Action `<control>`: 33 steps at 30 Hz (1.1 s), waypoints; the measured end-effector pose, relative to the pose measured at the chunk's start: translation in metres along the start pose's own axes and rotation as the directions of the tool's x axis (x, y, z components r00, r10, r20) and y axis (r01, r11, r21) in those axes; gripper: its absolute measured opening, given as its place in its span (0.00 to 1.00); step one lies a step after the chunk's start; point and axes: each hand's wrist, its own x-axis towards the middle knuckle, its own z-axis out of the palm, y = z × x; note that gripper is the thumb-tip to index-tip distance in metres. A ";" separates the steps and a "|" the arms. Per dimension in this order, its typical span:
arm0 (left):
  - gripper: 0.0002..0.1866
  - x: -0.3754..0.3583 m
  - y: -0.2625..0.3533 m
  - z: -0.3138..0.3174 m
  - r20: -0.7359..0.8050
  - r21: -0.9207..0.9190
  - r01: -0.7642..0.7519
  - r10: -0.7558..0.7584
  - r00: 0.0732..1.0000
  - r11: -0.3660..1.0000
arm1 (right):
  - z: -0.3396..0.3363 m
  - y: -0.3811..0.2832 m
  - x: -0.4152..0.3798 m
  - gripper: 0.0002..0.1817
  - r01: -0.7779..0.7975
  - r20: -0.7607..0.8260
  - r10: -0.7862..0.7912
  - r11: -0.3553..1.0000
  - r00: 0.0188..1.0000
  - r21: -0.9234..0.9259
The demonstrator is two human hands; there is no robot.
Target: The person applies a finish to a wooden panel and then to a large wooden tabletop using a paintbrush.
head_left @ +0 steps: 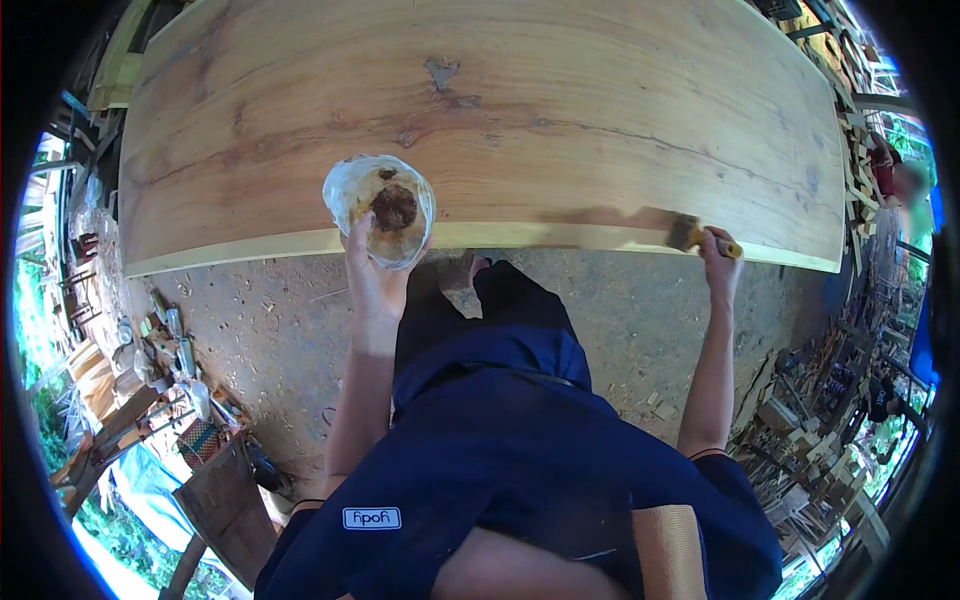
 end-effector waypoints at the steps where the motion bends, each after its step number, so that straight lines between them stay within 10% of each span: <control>1: 0.30 0.002 -0.003 -0.003 -0.001 -0.006 -0.004 0.004 1.000 1.000 | -0.008 -0.011 0.000 0.12 0.059 -0.107 -0.094 0.954 0.990 -0.293; 3: 0.28 0.008 -0.010 -0.019 0.017 -0.015 -0.016 0.016 1.000 1.000 | 0.001 -0.017 -0.003 0.10 0.233 -0.165 -0.426 0.733 0.889 -0.639; 7: 0.31 0.009 -0.017 -0.022 -0.060 0.071 -0.168 0.173 0.983 0.983 | 0.076 -0.042 -0.014 0.09 0.429 0.123 -0.520 0.523 0.845 -0.737; 12: 0.40 0.008 -0.019 -0.004 -0.256 0.118 -0.160 0.186 0.948 0.980 | 0.156 -0.155 -0.070 0.07 0.591 0.226 -0.569 0.806 0.790 -0.036; 14: 0.45 0.030 -0.038 -0.028 -0.214 0.442 -0.294 0.417 0.883 0.847 | 0.176 -0.204 -0.100 0.07 0.576 0.280 -0.595 0.803 0.754 0.156; 15: 0.49 0.027 -0.028 -0.013 -0.380 0.556 -0.049 0.306 0.873 0.830 | 0.185 -0.221 -0.113 0.07 0.561 0.313 -0.610 0.792 0.728 0.242; 22: 0.50 0.037 -0.022 -0.006 -0.112 0.492 -0.251 0.346 0.931 0.834 | 0.270 -0.240 -0.131 0.08 0.698 0.539 -0.699 0.668 0.470 0.257; 24: 0.49 0.040 -0.016 -0.009 -0.156 0.370 -0.213 0.286 0.945 0.904 | 0.270 -0.248 -0.123 0.08 0.646 0.544 -0.690 0.695 0.477 0.315; 27: 0.45 0.062 -0.005 -0.043 -0.284 0.361 -0.244 0.355 0.891 0.900 | 0.273 -0.271 -0.110 0.06 0.389 0.436 -0.510 0.856 0.741 0.340; 33: 0.39 0.071 0.055 -0.040 -0.452 0.251 -0.193 0.291 0.843 0.949 | 0.373 -0.248 -0.047 0.10 0.411 0.377 -0.491 0.869 0.786 0.274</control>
